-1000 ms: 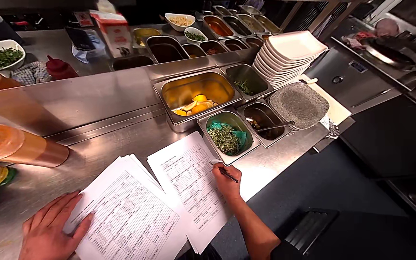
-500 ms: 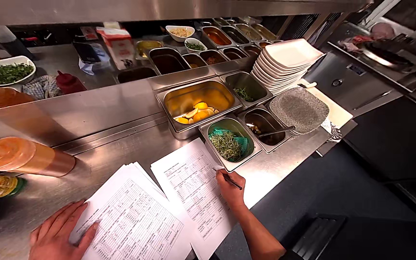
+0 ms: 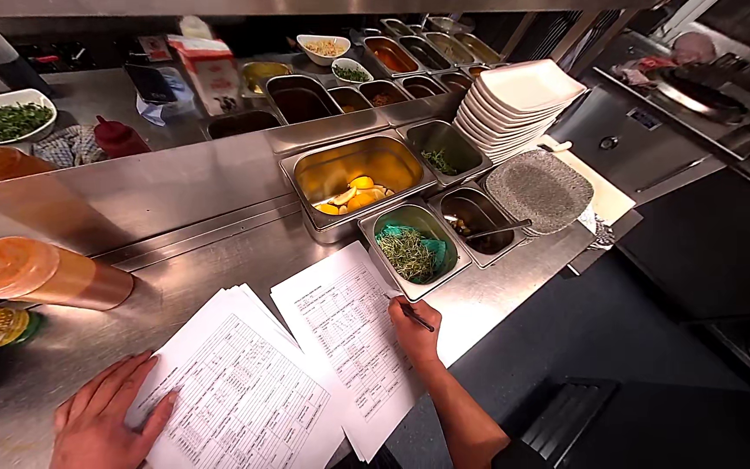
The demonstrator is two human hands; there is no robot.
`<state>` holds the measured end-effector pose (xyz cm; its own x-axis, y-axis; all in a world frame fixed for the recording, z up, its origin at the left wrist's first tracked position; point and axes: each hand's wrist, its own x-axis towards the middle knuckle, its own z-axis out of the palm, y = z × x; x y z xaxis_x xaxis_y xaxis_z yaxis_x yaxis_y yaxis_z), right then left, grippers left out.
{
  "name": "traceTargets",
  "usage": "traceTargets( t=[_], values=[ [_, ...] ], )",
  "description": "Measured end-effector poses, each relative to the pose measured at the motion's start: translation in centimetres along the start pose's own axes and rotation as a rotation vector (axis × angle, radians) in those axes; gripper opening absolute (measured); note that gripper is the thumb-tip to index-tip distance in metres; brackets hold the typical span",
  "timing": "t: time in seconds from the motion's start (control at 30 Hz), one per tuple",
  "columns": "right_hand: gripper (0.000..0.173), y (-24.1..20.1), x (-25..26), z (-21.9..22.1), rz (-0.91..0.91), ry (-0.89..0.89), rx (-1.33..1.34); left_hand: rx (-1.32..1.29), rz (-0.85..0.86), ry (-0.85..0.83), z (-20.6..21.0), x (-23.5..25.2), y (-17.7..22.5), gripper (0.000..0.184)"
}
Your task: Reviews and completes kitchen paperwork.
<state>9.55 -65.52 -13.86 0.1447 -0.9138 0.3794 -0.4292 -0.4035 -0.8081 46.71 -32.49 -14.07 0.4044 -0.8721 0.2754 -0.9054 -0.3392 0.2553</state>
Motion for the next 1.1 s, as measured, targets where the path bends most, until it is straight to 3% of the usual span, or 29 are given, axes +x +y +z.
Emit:
traceTargets(
  t=[0.13, 0.23, 0.37, 0.6, 1.1],
  values=[
    [0.012, -0.2, 0.0, -0.8, 0.075, -0.110, 0.201, 0.000, 0.001, -0.002, 0.1, 0.0, -0.1, 0.068],
    [0.013, 0.0, -0.2, -1.9, -0.040, -0.209, 0.087, -0.001, -0.001, 0.014, 0.0, 0.2, 0.3, 0.068],
    [0.005, 0.2, -0.9, -1.8, -0.095, -0.125, 0.053, -0.018, -0.002, 0.027, -0.1, 0.1, 0.5, 0.068],
    [0.008, 0.3, -1.1, -1.4, -0.229, -0.156, 0.002, -0.010, -0.019, 0.012, -0.3, 0.2, 0.5, 0.069],
    [0.011, -0.3, -0.7, -1.8, -0.164, -0.168, -0.024, 0.018, -0.041, 0.057, -0.3, 0.7, 1.2, 0.069]
  ],
)
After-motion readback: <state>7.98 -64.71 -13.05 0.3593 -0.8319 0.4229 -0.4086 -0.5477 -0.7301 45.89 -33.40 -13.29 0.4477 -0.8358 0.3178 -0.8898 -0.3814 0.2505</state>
